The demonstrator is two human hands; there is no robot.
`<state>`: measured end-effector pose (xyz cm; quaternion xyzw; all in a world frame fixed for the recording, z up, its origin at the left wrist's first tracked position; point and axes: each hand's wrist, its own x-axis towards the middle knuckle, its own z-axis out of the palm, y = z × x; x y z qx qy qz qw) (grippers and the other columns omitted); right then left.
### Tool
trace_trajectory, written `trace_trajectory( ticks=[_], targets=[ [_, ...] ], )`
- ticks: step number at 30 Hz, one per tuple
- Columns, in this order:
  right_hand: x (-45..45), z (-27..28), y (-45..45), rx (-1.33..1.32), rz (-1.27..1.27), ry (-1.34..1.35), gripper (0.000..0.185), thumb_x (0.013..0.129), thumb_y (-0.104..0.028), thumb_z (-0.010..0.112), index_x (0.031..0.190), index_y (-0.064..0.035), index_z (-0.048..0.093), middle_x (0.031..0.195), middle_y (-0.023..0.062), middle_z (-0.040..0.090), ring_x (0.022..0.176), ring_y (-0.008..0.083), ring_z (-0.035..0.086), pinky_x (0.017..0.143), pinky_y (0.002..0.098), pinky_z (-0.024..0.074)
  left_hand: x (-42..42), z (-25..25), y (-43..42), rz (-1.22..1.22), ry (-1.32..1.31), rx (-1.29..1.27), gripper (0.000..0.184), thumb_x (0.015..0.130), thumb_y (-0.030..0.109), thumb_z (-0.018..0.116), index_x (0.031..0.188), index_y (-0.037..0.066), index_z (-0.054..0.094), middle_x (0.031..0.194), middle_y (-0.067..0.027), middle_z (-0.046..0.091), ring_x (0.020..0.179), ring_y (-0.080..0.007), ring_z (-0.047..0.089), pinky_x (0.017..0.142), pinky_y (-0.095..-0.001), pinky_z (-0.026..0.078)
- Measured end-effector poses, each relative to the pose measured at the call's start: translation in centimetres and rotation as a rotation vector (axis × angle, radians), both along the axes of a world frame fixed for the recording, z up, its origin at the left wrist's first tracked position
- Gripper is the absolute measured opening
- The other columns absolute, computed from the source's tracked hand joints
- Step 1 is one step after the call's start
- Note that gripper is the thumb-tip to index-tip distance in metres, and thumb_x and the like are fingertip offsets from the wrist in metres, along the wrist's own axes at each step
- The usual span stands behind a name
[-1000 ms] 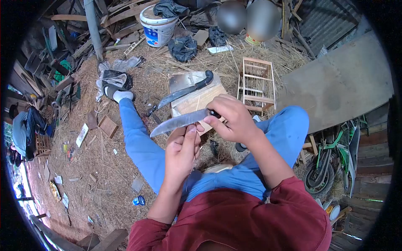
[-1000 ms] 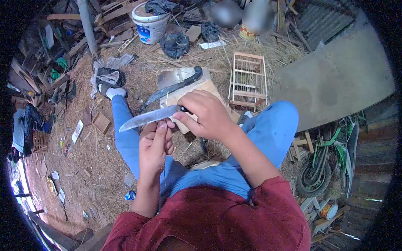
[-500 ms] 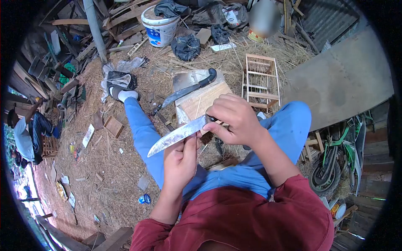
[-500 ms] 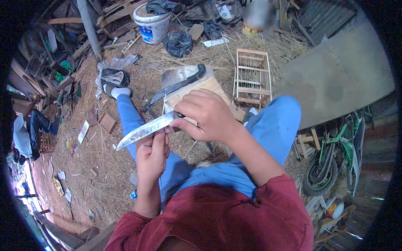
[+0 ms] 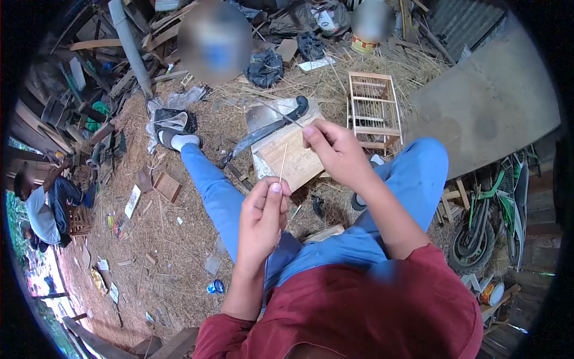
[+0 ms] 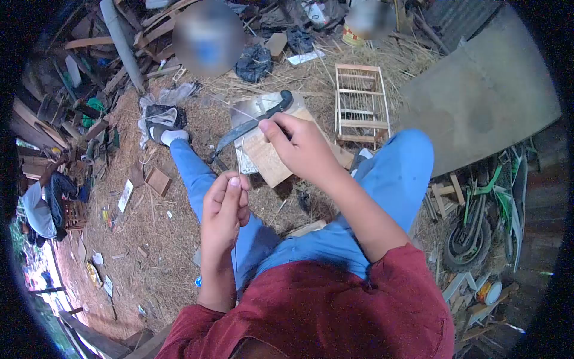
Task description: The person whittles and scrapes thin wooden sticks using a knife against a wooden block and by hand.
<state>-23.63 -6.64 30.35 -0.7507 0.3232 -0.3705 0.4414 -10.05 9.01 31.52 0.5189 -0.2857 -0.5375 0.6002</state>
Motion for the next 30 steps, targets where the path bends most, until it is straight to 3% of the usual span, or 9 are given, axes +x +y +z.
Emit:
trace_trajectory(
  ticks=[4, 13, 15, 19, 20, 23, 25, 26, 30],
  targets=[
    [0.7, -0.2, 0.3, 0.618, 0.143, -0.166, 0.037, 0.106, -0.039, 0.056, 0.091, -0.0073, 0.066, 0.062, -0.0087, 0.042, 0.055, 0.0025, 0.036, 0.050, 0.0245, 0.0283, 0.5, -0.9, -0.7, -0.059, 0.065, 0.027, 0.025, 0.110, 0.026, 0.047, 0.102, 0.005, 0.058, 0.067, 0.0065, 0.043, 0.049, -0.0017, 0.033, 0.044, -0.0210, 0.026],
    [1.1, -3.1, -1.4, 0.557, 0.051, -0.044, 0.025, 0.099, -0.029, 0.069, 0.090, -0.0056, 0.067, 0.059, -0.0100, 0.043, 0.049, 0.0016, 0.033, 0.044, 0.0242, 0.0241, 2.0, -5.5, -3.6, -0.195, -0.009, 0.117, 0.020, 0.109, 0.022, 0.049, 0.103, 0.006, 0.059, 0.069, 0.0059, 0.047, 0.054, -0.0031, 0.040, 0.047, -0.0221, 0.032],
    [1.0, -5.1, -3.1, 0.561, -0.146, -0.091, 0.025, 0.099, -0.028, 0.068, 0.090, -0.0053, 0.067, 0.059, -0.0098, 0.044, 0.047, 0.0020, 0.033, 0.043, 0.0242, 0.0240, 2.8, -8.7, -4.6, -0.176, -0.277, 0.001, 0.017, 0.107, 0.022, 0.051, 0.106, 0.007, 0.058, 0.071, 0.0065, 0.046, 0.056, -0.0032, 0.037, 0.049, -0.0227, 0.029],
    [0.1, -11.2, -6.7, 0.557, -0.323, 0.009, 0.025, 0.098, -0.028, 0.069, 0.092, -0.0039, 0.069, 0.063, -0.0067, 0.049, 0.051, 0.0044, 0.038, 0.045, 0.0262, 0.0293, 6.0, -15.0, -6.4, -0.092, -0.705, -0.039, 0.014, 0.103, 0.017, 0.057, 0.102, 0.004, 0.062, 0.068, -0.0004, 0.050, 0.063, -0.0069, 0.046, 0.057, -0.0275, 0.038],
    [0.0, -13.2, -7.4, 0.536, -0.364, 0.047, 0.033, 0.095, -0.029, 0.071, 0.097, 0.0041, 0.071, 0.079, 0.0065, 0.069, 0.071, 0.0133, 0.059, 0.066, 0.0336, 0.0475, 6.7, -16.5, -6.7, -0.098, -0.691, -0.034, 0.014, 0.103, 0.017, 0.057, 0.102, 0.004, 0.062, 0.068, -0.0004, 0.050, 0.063, -0.0069, 0.046, 0.057, -0.0275, 0.038],
    [0.0, -19.2, -8.8, 0.523, -0.384, 0.176, 0.028, 0.097, -0.029, 0.069, 0.095, -0.0007, 0.068, 0.065, -0.0025, 0.055, 0.054, 0.0078, 0.041, 0.050, 0.0289, 0.0346, 8.0, -20.3, -7.2, -0.091, -0.824, -0.006, 0.015, 0.101, 0.020, 0.059, 0.101, 0.005, 0.063, 0.066, -0.0088, 0.055, 0.060, -0.0170, 0.054, 0.058, -0.0342, 0.042],
    [0.3, -21.5, -7.8, 0.376, -0.450, 0.320, 0.030, 0.100, -0.032, 0.064, 0.094, -0.0027, 0.066, 0.064, -0.0008, 0.054, 0.053, 0.0095, 0.044, 0.048, 0.0298, 0.0361, 8.4, -22.1, -7.0, -0.123, -0.987, 0.157, 0.016, 0.099, 0.023, 0.060, 0.102, 0.008, 0.064, 0.072, -0.0176, 0.062, 0.064, -0.0329, 0.061, 0.061, -0.0423, 0.047],
    [0.4, -22.2, -7.0, 0.565, -0.462, 0.191, 0.032, 0.102, -0.033, 0.060, 0.092, -0.0035, 0.064, 0.063, 0.0000, 0.053, 0.052, 0.0105, 0.046, 0.047, 0.0307, 0.0369, 8.5, -22.6, -6.7, -0.122, -0.991, 0.183, 0.017, 0.097, 0.025, 0.060, 0.104, 0.011, 0.065, 0.080, -0.0224, 0.067, 0.074, -0.0429, 0.065, 0.065, -0.0494, 0.049],
    [0.1, -26.6, -3.4, 0.635, -0.420, 0.247, 0.032, 0.104, -0.031, 0.051, 0.088, -0.0054, 0.061, 0.062, 0.0014, 0.052, 0.050, 0.0127, 0.049, 0.044, 0.0330, 0.0382, 9.8, -24.9, -6.5, -0.152, -1.126, 0.201, 0.019, 0.096, 0.027, 0.060, 0.107, 0.014, 0.067, 0.091, -0.0226, 0.070, 0.087, -0.0439, 0.067, 0.073, -0.0540, 0.053]
  ],
)
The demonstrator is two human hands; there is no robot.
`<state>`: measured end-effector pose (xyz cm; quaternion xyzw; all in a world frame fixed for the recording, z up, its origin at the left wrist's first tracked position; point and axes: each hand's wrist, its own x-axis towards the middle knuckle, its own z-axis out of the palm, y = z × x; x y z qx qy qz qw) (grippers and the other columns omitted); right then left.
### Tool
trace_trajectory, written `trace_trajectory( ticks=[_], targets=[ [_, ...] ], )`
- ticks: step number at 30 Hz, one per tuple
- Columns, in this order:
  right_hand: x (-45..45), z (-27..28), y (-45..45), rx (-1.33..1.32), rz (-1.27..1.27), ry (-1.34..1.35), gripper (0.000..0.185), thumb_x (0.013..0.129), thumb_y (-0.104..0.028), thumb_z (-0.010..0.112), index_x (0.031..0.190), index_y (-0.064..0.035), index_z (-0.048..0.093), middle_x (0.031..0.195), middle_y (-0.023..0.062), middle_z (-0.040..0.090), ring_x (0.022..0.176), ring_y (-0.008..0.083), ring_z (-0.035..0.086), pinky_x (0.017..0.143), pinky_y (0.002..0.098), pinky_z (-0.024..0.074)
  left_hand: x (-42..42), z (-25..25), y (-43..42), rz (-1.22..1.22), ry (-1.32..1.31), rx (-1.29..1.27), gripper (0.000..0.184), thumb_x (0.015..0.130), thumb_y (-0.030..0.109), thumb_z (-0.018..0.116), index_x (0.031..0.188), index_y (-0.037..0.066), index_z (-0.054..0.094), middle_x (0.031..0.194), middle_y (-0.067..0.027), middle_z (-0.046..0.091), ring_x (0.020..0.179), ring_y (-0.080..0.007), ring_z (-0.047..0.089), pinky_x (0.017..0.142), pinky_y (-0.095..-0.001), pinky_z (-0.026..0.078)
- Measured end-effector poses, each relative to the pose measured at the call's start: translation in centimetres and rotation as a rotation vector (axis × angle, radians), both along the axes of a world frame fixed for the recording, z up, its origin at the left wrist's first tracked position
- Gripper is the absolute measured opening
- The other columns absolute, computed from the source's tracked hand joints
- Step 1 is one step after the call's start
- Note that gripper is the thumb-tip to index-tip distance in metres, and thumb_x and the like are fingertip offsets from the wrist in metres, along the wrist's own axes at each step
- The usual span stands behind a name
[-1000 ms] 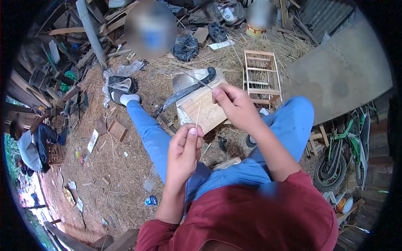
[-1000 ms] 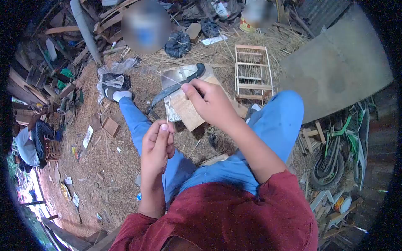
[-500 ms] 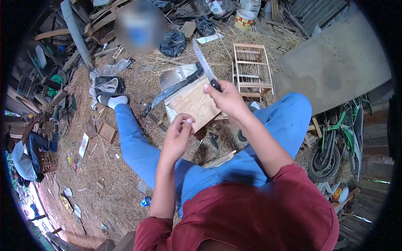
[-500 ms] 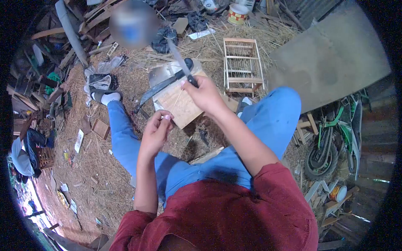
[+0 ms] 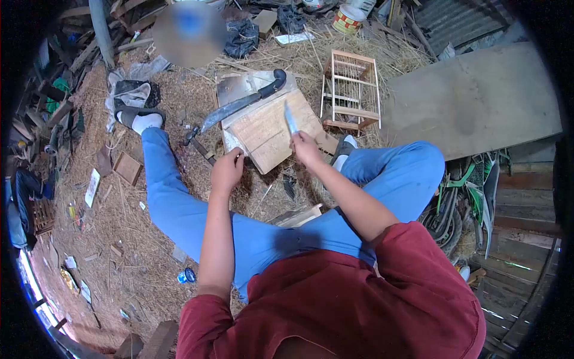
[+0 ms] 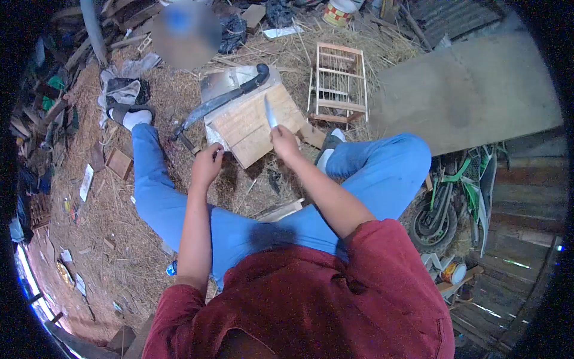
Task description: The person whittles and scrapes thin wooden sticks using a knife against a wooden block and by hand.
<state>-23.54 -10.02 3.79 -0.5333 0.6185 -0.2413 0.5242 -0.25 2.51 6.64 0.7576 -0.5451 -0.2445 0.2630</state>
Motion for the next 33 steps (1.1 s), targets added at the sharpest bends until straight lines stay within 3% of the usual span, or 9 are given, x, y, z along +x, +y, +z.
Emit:
trace_trajectory(
  ticks=[3, 5, 6, 7, 9, 16, 18, 31, 33],
  targets=[
    [-1.4, -5.8, 1.0, -0.005, 0.118, 0.091, 0.029, 0.101, -0.028, 0.050, 0.087, -0.0053, 0.062, 0.065, 0.0020, 0.055, 0.051, 0.0128, 0.048, 0.047, 0.0331, 0.0384, -0.1, 0.8, -0.5, 0.034, -0.044, 0.057, 0.019, 0.096, 0.028, 0.060, 0.108, 0.015, 0.068, 0.093, -0.0225, 0.071, 0.089, -0.0437, 0.068, 0.075, -0.0541, 0.053],
    [-1.2, -5.7, 2.3, -0.056, 0.022, 0.193, 0.030, 0.100, -0.027, 0.049, 0.086, -0.0039, 0.063, 0.066, 0.0036, 0.057, 0.055, 0.0141, 0.051, 0.053, 0.0348, 0.0412, -0.3, 0.1, -0.7, 0.050, -0.034, 0.080, 0.020, 0.096, 0.028, 0.059, 0.109, 0.015, 0.069, 0.094, -0.0221, 0.071, 0.089, -0.0437, 0.068, 0.075, -0.0543, 0.053],
    [-1.8, -5.4, 2.8, -0.052, 0.047, 0.212, 0.037, 0.102, -0.031, 0.047, 0.085, -0.0012, 0.062, 0.068, 0.0081, 0.060, 0.062, 0.0212, 0.057, 0.061, 0.0391, 0.0452, -0.3, -0.5, -0.8, 0.036, -0.031, 0.045, 0.021, 0.096, 0.028, 0.059, 0.109, 0.015, 0.070, 0.094, -0.0220, 0.071, 0.089, -0.0436, 0.068, 0.075, -0.0540, 0.054],
    [-1.8, -5.0, 2.8, -0.052, 0.052, 0.223, 0.037, 0.102, -0.031, 0.047, 0.085, -0.0012, 0.062, 0.068, 0.0081, 0.060, 0.062, 0.0212, 0.057, 0.061, 0.0391, 0.0452, -0.3, -0.6, -0.9, 0.022, -0.029, 0.010, 0.022, 0.096, 0.028, 0.058, 0.110, 0.015, 0.070, 0.095, -0.0218, 0.071, 0.089, -0.0436, 0.068, 0.075, -0.0537, 0.054],
    [-1.4, -4.3, 2.8, -0.111, 0.063, 0.307, 0.044, 0.104, -0.036, 0.045, 0.098, 0.0018, 0.068, 0.089, 0.0259, 0.069, 0.084, 0.0426, 0.067, 0.079, 0.0473, 0.0500, -0.4, -0.7, -1.0, 0.033, -0.002, 0.019, 0.022, 0.096, 0.028, 0.059, 0.110, 0.016, 0.071, 0.094, -0.0216, 0.071, 0.089, -0.0433, 0.068, 0.075, -0.0535, 0.054],
    [-0.4, -3.4, 3.3, -0.114, 0.084, 0.340, 0.045, 0.105, -0.037, 0.046, 0.098, 0.0011, 0.068, 0.088, 0.0268, 0.068, 0.085, 0.0436, 0.067, 0.079, 0.0482, 0.0501, -0.4, -1.0, -1.1, 0.062, -0.024, 0.048, 0.022, 0.095, 0.027, 0.060, 0.111, 0.019, 0.073, 0.093, -0.0202, 0.072, 0.086, -0.0416, 0.069, 0.075, -0.0527, 0.055],
    [-0.6, -4.4, 3.0, -0.273, 0.117, 0.370, 0.045, 0.105, -0.039, 0.047, 0.096, 0.0005, 0.068, 0.089, 0.0275, 0.068, 0.087, 0.0464, 0.065, 0.079, 0.0501, 0.0502, -0.3, -1.1, -1.2, 0.063, -0.025, 0.048, 0.022, 0.095, 0.027, 0.060, 0.111, 0.019, 0.073, 0.093, -0.0198, 0.072, 0.086, -0.0415, 0.069, 0.075, -0.0527, 0.055],
    [-0.6, -3.8, 2.9, -0.240, 0.231, 0.413, 0.045, 0.104, -0.037, 0.047, 0.091, 0.0001, 0.068, 0.091, 0.0285, 0.067, 0.090, 0.0474, 0.064, 0.080, 0.0535, 0.0499, -0.5, -1.5, -1.4, 0.079, -0.021, 0.053, 0.021, 0.094, 0.027, 0.061, 0.110, 0.021, 0.073, 0.094, -0.0192, 0.072, 0.087, -0.0415, 0.069, 0.074, -0.0523, 0.055],
    [-0.1, -3.8, 4.3, -0.403, 0.321, 0.406, 0.044, 0.104, -0.037, 0.047, 0.092, -0.0001, 0.068, 0.091, 0.0283, 0.067, 0.088, 0.0473, 0.065, 0.078, 0.0532, 0.0501, -0.5, -1.6, -1.4, 0.077, -0.006, 0.044, 0.020, 0.094, 0.027, 0.061, 0.109, 0.021, 0.073, 0.094, -0.0192, 0.072, 0.087, -0.0415, 0.069, 0.074, -0.0523, 0.055]
  ],
)
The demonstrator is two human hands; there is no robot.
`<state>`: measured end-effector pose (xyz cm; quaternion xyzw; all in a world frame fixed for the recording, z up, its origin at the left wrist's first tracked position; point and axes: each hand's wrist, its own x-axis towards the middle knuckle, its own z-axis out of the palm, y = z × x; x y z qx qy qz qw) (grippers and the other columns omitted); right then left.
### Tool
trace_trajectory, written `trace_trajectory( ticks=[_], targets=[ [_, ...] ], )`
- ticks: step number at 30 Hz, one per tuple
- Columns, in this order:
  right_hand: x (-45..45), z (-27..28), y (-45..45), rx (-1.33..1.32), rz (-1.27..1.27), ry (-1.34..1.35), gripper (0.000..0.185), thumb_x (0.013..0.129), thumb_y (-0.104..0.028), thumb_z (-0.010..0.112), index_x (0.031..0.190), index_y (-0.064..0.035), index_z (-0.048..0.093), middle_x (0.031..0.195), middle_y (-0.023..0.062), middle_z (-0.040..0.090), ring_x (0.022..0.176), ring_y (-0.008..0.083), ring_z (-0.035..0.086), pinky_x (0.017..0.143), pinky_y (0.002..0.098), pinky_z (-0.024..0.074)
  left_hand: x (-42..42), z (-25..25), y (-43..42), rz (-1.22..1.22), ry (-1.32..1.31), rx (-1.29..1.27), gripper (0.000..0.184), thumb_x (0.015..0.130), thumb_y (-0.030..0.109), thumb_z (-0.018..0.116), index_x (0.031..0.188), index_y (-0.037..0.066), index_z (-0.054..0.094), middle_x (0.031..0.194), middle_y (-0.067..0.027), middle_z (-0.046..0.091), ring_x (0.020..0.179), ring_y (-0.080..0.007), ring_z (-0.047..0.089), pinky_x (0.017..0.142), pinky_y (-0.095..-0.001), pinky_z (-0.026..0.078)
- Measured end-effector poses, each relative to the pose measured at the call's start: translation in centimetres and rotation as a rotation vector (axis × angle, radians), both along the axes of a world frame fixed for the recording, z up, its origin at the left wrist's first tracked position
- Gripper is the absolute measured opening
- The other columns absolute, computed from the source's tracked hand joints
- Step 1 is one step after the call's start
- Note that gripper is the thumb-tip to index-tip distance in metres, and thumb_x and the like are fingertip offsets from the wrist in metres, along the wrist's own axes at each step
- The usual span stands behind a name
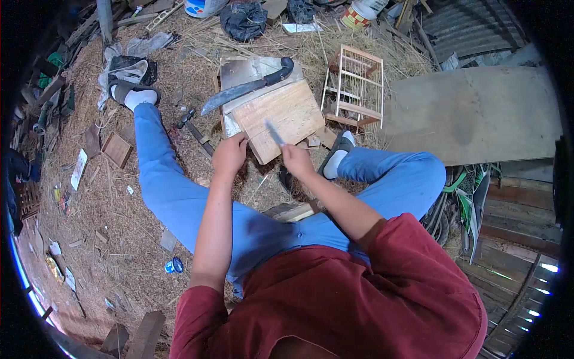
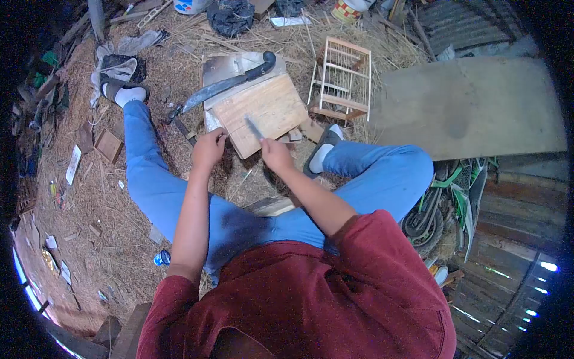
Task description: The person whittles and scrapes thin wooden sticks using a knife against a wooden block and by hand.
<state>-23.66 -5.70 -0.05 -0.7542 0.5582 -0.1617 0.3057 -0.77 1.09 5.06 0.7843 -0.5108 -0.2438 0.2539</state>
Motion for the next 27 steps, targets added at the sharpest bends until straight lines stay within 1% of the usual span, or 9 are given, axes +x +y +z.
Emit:
trace_trajectory(
  ticks=[4, 6, 10, 14, 20, 22, 24, 26, 27],
  targets=[
    [0.6, 1.6, -0.2, 0.096, 0.057, 0.016, 0.047, 0.105, -0.037, 0.047, 0.087, 0.0026, 0.065, 0.082, 0.0277, 0.065, 0.080, 0.0468, 0.064, 0.073, 0.0523, 0.0498, -0.1, 0.6, 0.0, 0.006, 0.011, 0.020, 0.020, 0.094, 0.027, 0.061, 0.108, 0.019, 0.073, 0.093, -0.0195, 0.072, 0.087, -0.0419, 0.069, 0.074, -0.0525, 0.055],
    [0.1, -0.1, -1.0, 0.061, -0.149, 0.065, 0.047, 0.105, -0.037, 0.047, 0.087, 0.0020, 0.066, 0.082, 0.0276, 0.066, 0.080, 0.0472, 0.065, 0.073, 0.0525, 0.0500, -0.1, 0.2, -0.1, 0.001, 0.003, 0.007, 0.020, 0.095, 0.028, 0.061, 0.108, 0.019, 0.073, 0.093, -0.0197, 0.072, 0.087, -0.0420, 0.069, 0.074, -0.0526, 0.055],
    [0.8, 1.3, 1.1, 0.031, 0.059, 0.063, 0.046, 0.106, -0.035, 0.046, 0.086, 0.0021, 0.066, 0.083, 0.0285, 0.066, 0.080, 0.0480, 0.065, 0.073, 0.0521, 0.0504, -0.1, 0.3, -0.3, -0.008, 0.005, 0.014, 0.020, 0.095, 0.028, 0.061, 0.106, 0.017, 0.073, 0.092, -0.0205, 0.071, 0.087, -0.0427, 0.068, 0.074, -0.0533, 0.054],
    [0.9, 1.0, -0.8, 0.051, -0.163, -0.075, 0.045, 0.105, -0.036, 0.048, 0.087, 0.0010, 0.067, 0.082, 0.0290, 0.065, 0.080, 0.0496, 0.064, 0.074, 0.0534, 0.0503, -0.5, 0.7, -0.1, 0.015, -0.004, 0.027, 0.020, 0.095, 0.028, 0.060, 0.104, 0.014, 0.071, 0.091, -0.0213, 0.071, 0.086, -0.0442, 0.068, 0.074, -0.0539, 0.054],
    [1.4, 2.0, 1.0, 0.056, 0.078, 0.069, 0.045, 0.105, -0.034, 0.047, 0.087, 0.0026, 0.067, 0.082, 0.0295, 0.065, 0.080, 0.0494, 0.064, 0.074, 0.0548, 0.0504, -0.5, -0.9, -0.5, 0.035, 0.015, 0.004, 0.020, 0.095, 0.026, 0.061, 0.096, 0.007, 0.067, 0.088, -0.0239, 0.070, 0.085, -0.0463, 0.067, 0.074, -0.0550, 0.053],
    [1.5, 1.4, 0.1, 0.067, -0.191, -0.051, 0.043, 0.104, -0.035, 0.049, 0.088, -0.0002, 0.068, 0.083, 0.0292, 0.065, 0.082, 0.0492, 0.064, 0.076, 0.0570, 0.0499, -0.8, -0.9, -0.4, 0.025, 0.028, -0.031, 0.019, 0.094, 0.025, 0.062, 0.095, 0.006, 0.066, 0.085, -0.0243, 0.069, 0.084, -0.0467, 0.067, 0.073, -0.0553, 0.052],
    [1.5, 1.7, 1.7, 0.005, -0.150, -0.049, 0.043, 0.104, -0.036, 0.049, 0.088, 0.0001, 0.068, 0.084, 0.0291, 0.065, 0.083, 0.0490, 0.064, 0.076, 0.0566, 0.0499, -0.8, -0.9, -0.4, 0.016, 0.029, -0.029, 0.019, 0.094, 0.025, 0.062, 0.094, 0.006, 0.065, 0.084, -0.0245, 0.069, 0.083, -0.0469, 0.066, 0.072, -0.0555, 0.052],
    [2.1, 3.6, 2.7, 0.068, 0.159, 0.083, 0.046, 0.105, -0.035, 0.047, 0.087, 0.0025, 0.067, 0.083, 0.0290, 0.065, 0.081, 0.0485, 0.065, 0.074, 0.0548, 0.0504, -0.8, -0.9, -0.6, 0.015, 0.032, -0.032, 0.019, 0.094, 0.025, 0.062, 0.093, 0.006, 0.065, 0.084, -0.0246, 0.068, 0.083, -0.0472, 0.066, 0.072, -0.0557, 0.052],
    [2.1, 5.1, 2.3, 0.131, 0.153, 0.139, 0.043, 0.104, -0.034, 0.046, 0.091, -0.0009, 0.069, 0.087, 0.0279, 0.067, 0.086, 0.0491, 0.065, 0.078, 0.0549, 0.0516, -0.8, -1.0, -0.5, 0.015, 0.061, -0.034, 0.020, 0.094, 0.025, 0.062, 0.093, 0.006, 0.064, 0.084, -0.0250, 0.068, 0.082, -0.0473, 0.066, 0.071, -0.0560, 0.051]
  ],
)
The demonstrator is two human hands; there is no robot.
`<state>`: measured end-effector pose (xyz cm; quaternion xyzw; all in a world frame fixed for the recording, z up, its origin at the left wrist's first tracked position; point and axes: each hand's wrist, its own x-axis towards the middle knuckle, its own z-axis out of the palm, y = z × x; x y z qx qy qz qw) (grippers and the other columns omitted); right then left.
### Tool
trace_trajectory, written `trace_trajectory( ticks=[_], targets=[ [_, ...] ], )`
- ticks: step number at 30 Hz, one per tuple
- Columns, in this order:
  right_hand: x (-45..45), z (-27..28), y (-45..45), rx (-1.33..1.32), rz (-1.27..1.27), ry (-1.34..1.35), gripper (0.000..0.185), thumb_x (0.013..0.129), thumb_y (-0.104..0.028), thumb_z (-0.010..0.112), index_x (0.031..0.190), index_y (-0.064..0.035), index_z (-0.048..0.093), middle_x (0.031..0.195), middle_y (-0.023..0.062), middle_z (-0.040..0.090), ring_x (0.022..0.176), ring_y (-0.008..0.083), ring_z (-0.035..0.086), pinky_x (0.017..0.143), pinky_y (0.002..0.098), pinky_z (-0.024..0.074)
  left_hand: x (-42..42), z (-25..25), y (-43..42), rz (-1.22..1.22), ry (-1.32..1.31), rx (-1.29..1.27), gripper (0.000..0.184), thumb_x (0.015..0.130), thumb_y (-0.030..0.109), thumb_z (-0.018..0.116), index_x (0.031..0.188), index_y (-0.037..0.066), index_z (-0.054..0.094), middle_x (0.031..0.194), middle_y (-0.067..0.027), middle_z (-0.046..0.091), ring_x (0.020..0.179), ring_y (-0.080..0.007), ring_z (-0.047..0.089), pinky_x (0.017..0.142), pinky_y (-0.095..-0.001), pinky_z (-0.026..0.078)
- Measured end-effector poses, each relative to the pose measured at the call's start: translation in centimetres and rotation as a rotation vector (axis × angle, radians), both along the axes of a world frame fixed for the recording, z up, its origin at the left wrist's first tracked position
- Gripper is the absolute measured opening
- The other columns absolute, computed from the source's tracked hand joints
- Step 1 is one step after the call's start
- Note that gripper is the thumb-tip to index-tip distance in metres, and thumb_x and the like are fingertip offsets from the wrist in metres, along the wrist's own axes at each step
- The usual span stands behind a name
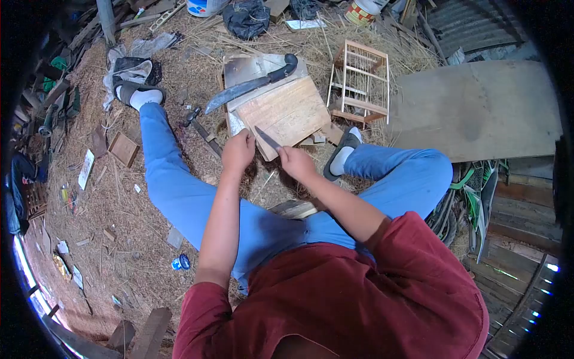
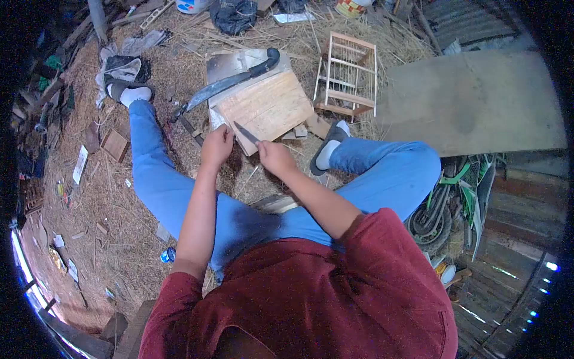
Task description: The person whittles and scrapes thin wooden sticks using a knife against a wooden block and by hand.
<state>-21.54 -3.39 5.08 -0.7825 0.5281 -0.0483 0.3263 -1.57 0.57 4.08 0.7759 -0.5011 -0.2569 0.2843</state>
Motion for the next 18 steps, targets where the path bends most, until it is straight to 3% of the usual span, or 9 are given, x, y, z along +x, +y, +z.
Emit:
trace_trajectory(
  ticks=[1, 3, 5, 8, 9, 12, 13, 15, 18],
  targets=[
    [-0.4, -1.2, -1.1, 0.002, 0.003, -0.003, 0.043, 0.104, -0.034, 0.046, 0.091, -0.0009, 0.069, 0.087, 0.0279, 0.067, 0.086, 0.0491, 0.065, 0.078, 0.0549, 0.0516, 0.1, -0.1, 0.1, 0.000, 0.027, -0.002, 0.020, 0.094, 0.025, 0.062, 0.093, 0.005, 0.064, 0.084, -0.0254, 0.067, 0.082, -0.0475, 0.066, 0.071, -0.0562, 0.051],
    [-1.3, -5.2, -3.2, -0.018, -0.330, -0.073, 0.043, 0.104, -0.037, 0.046, 0.093, -0.0027, 0.070, 0.088, 0.0274, 0.068, 0.089, 0.0473, 0.066, 0.081, 0.0552, 0.0520, 0.0, -0.5, 0.1, 0.004, 0.000, -0.017, 0.020, 0.094, 0.025, 0.062, 0.094, 0.006, 0.064, 0.084, -0.0254, 0.068, 0.082, -0.0475, 0.066, 0.071, -0.0562, 0.051],
    [-1.2, -3.7, -2.5, -0.022, -0.343, -0.043, 0.045, 0.104, -0.038, 0.045, 0.093, -0.0025, 0.070, 0.089, 0.0272, 0.068, 0.089, 0.0469, 0.066, 0.081, 0.0557, 0.0515, 0.0, -0.5, 0.2, -0.004, -0.025, -0.032, 0.019, 0.095, 0.025, 0.062, 0.096, 0.006, 0.063, 0.085, -0.0255, 0.068, 0.082, -0.0475, 0.066, 0.070, -0.0562, 0.051],
    [-1.5, -3.3, -1.3, -0.084, -0.018, -0.005, 0.047, 0.105, -0.037, 0.046, 0.090, 0.0017, 0.068, 0.086, 0.0276, 0.067, 0.086, 0.0472, 0.066, 0.076, 0.0533, 0.0514, 0.0, -0.4, -0.1, -0.012, 0.017, -0.002, 0.019, 0.096, 0.025, 0.061, 0.100, 0.006, 0.062, 0.088, -0.0244, 0.068, 0.085, -0.0464, 0.065, 0.072, -0.0529, 0.051],
    [-1.6, -3.5, -1.9, -0.084, -0.018, -0.006, 0.047, 0.105, -0.037, 0.046, 0.090, 0.0017, 0.068, 0.086, 0.0276, 0.067, 0.086, 0.0472, 0.066, 0.076, 0.0533, 0.0514, 0.1, -0.4, -0.1, -0.026, 0.021, -0.001, 0.018, 0.096, 0.025, 0.061, 0.102, 0.007, 0.062, 0.090, -0.0241, 0.068, 0.086, -0.0466, 0.065, 0.073, -0.0529, 0.051],
    [-1.5, -3.3, -4.0, 0.042, -0.374, -0.025, 0.047, 0.105, -0.037, 0.044, 0.090, 0.0006, 0.068, 0.093, 0.0275, 0.068, 0.094, 0.0474, 0.065, 0.083, 0.0553, 0.0509, 0.2, -0.5, 0.1, -0.042, 0.016, 0.000, 0.018, 0.097, 0.026, 0.059, 0.104, 0.010, 0.062, 0.093, -0.0230, 0.069, 0.088, -0.0467, 0.065, 0.074, -0.0546, 0.051],
    [-1.5, -3.2, -3.5, 0.045, -0.378, -0.026, 0.047, 0.105, -0.037, 0.044, 0.090, 0.0006, 0.068, 0.093, 0.0275, 0.068, 0.094, 0.0474, 0.065, 0.083, 0.0553, 0.0509, 0.1, -0.6, 0.1, -0.046, 0.013, -0.005, 0.018, 0.098, 0.028, 0.057, 0.104, 0.011, 0.062, 0.093, -0.0222, 0.069, 0.089, -0.0467, 0.065, 0.074, -0.0562, 0.051],
    [-1.5, -3.0, -2.1, -0.059, -0.143, -0.037, 0.049, 0.106, -0.038, 0.043, 0.090, 0.0016, 0.068, 0.092, 0.0281, 0.068, 0.093, 0.0477, 0.065, 0.083, 0.0551, 0.0509, 0.1, -1.0, 0.0, -0.044, 0.007, -0.002, 0.018, 0.098, 0.028, 0.057, 0.105, 0.012, 0.063, 0.094, -0.0221, 0.070, 0.089, -0.0467, 0.065, 0.074, -0.0561, 0.052],
    [-2.0, -2.6, -2.7, -0.009, -0.142, -0.005, 0.048, 0.105, -0.037, 0.044, 0.094, 0.0018, 0.069, 0.093, 0.0281, 0.068, 0.093, 0.0477, 0.065, 0.084, 0.0549, 0.0506, 0.2, -1.0, 0.0, -0.037, -0.002, -0.001, 0.018, 0.098, 0.028, 0.057, 0.106, 0.013, 0.064, 0.094, -0.0222, 0.070, 0.089, -0.0467, 0.066, 0.074, -0.0559, 0.052]
  ],
)
